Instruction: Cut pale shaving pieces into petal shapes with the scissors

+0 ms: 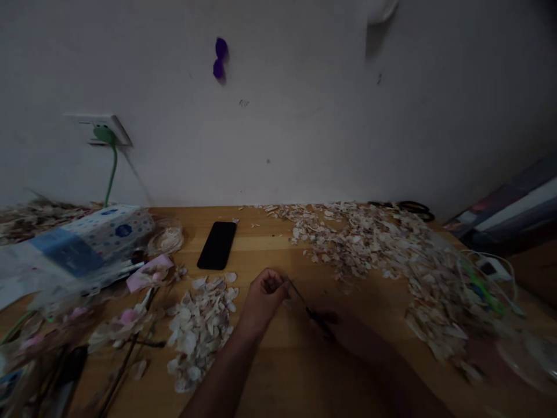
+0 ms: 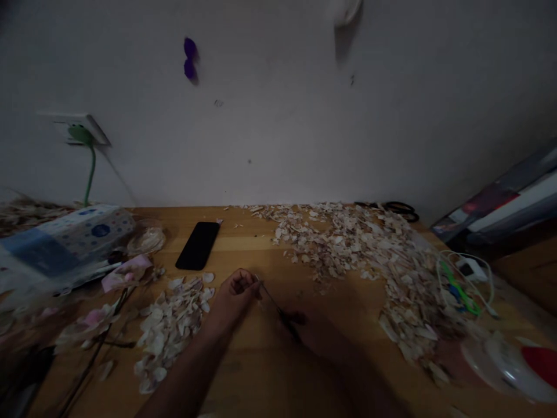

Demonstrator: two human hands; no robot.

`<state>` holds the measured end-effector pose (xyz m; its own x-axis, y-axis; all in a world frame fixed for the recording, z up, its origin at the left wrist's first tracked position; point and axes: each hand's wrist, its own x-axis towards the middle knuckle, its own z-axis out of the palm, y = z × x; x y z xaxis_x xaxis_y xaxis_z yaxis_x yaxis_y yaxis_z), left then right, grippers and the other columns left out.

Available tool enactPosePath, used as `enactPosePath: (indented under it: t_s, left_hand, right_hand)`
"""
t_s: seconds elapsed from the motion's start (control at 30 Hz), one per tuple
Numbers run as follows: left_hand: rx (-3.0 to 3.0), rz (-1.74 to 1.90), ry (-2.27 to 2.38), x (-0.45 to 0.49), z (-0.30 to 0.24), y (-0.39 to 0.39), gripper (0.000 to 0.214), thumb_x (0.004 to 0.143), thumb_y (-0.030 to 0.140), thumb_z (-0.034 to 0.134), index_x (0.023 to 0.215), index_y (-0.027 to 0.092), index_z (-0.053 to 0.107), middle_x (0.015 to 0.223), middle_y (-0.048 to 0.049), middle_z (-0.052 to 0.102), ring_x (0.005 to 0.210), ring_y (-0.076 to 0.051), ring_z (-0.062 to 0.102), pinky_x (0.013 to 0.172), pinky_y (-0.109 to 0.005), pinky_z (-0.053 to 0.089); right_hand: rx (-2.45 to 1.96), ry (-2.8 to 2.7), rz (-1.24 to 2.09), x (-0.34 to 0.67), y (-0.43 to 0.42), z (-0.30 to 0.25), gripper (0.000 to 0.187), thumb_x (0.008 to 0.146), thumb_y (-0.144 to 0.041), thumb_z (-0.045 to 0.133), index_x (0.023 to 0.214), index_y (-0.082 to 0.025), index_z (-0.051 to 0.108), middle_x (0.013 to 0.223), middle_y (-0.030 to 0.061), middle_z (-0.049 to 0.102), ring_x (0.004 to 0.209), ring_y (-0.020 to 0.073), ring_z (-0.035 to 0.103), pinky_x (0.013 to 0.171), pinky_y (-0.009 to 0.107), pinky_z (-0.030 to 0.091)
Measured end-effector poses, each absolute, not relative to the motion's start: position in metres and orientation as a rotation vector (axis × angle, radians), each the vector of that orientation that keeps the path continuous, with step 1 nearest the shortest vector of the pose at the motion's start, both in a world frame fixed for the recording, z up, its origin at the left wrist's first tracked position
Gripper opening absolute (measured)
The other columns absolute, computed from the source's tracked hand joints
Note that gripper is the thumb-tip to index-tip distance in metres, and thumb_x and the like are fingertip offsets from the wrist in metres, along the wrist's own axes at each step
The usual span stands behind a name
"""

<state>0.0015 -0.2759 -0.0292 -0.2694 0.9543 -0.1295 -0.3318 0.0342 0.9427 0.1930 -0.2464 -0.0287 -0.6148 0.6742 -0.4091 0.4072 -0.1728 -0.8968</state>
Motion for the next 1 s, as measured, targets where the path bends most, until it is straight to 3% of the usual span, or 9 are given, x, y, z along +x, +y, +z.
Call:
enactPosePath:
  t_s: [0.2,0.33,0.5,0.67,0.73,0.8,0.9,1.0]
  left_hand:
    - [0.629,1.532,1.086,0.002,-0.034,-0.275,0.03,0.063,0.027,0.078,0.074,0.017,0.052,0.064,0.0051,0.058,0.056,-0.008,0.056,0.059,-0.021,0.044]
    - [0.578,1.482,1.082,0.006,-0.031,-0.277,0.033,0.06,0.025,0.08,0.075,0.016,0.053,0.065,0.0046,0.059,0.057,-0.008,0.056,0.06,-0.021,0.045]
    - [0.641,1.392,1.113,0.016,-0.028,-0.28,0.028,0.062,0.026,0.078,0.073,0.016,0.054,0.065,0.003,0.061,0.06,-0.009,0.056,0.061,-0.021,0.043]
    - [0.975,1.317,1.359,-0.001,-0.031,-0.279,0.016,0.071,0.029,0.066,0.077,0.018,0.055,0.07,0.0007,0.061,0.065,-0.013,0.057,0.064,-0.025,0.046]
    - [1.294,1.23,1.647,-0.016,-0.034,-0.279,0.014,0.08,0.029,0.056,0.089,0.018,0.059,0.082,-0.004,0.065,0.077,-0.017,0.06,0.072,-0.031,0.048]
    - [1.652,1.041,1.871,-0.024,-0.038,-0.281,0.026,0.086,0.029,0.049,0.107,0.018,0.06,0.107,-0.0104,0.065,0.102,-0.024,0.058,0.091,-0.041,0.044]
    - [2.053,0.642,1.97,-0.007,-0.048,-0.285,0.049,0.085,0.031,0.053,0.133,0.023,0.048,0.145,-0.0124,0.042,0.136,-0.033,0.031,0.109,-0.055,0.024]
    - [2.253,0.428,1.767,0.041,-0.059,-0.288,0.069,0.08,0.042,0.06,0.142,0.025,0.036,0.153,-0.0125,0.029,0.141,-0.037,0.018,0.111,-0.058,0.016]
  right_hand:
    - [-1.246,-1.51,1.804,0.185,-0.242,-0.051,0.033,0.074,-0.045,0.062,0.057,-0.017,0.057,0.054,-0.0031,0.051,0.051,0.0095,0.044,0.051,0.022,0.032]
    - [-1.324,-1.345,1.639,0.174,-0.244,-0.054,0.039,0.069,-0.057,0.065,0.076,-0.02,0.064,0.066,-0.0012,0.061,0.053,0.0117,0.051,0.049,0.023,0.038]
    - [-1.304,-1.266,1.458,0.164,-0.254,-0.043,0.041,0.06,-0.049,0.075,0.089,-0.02,0.069,0.084,0.0059,0.072,0.077,0.0226,0.065,0.067,0.032,0.051]
    - [-1.246,-1.238,1.318,0.163,-0.257,-0.039,0.034,0.067,-0.044,0.072,0.089,-0.019,0.069,0.085,0.0062,0.072,0.078,0.0216,0.064,0.07,0.033,0.052]
    - [-1.215,-1.14,1.191,0.168,-0.25,-0.038,0.032,0.072,-0.044,0.068,0.091,-0.018,0.067,0.087,0.0059,0.07,0.075,0.0188,0.062,0.069,0.032,0.051]
    - [-1.182,-1.024,1.07,0.175,-0.241,-0.036,0.029,0.077,-0.043,0.064,0.092,-0.018,0.064,0.089,0.0047,0.068,0.074,0.016,0.061,0.069,0.03,0.049]
    - [-1.109,-0.885,0.943,0.186,-0.229,-0.028,0.026,0.08,-0.041,0.062,0.092,-0.018,0.061,0.086,0.0027,0.066,0.071,0.0138,0.059,0.068,0.028,0.047]
    - [-1.073,-0.799,0.843,0.196,-0.233,-0.018,0.025,0.081,-0.041,0.064,0.091,-0.019,0.06,0.078,0.0004,0.063,0.067,0.013,0.057,0.062,0.027,0.045]
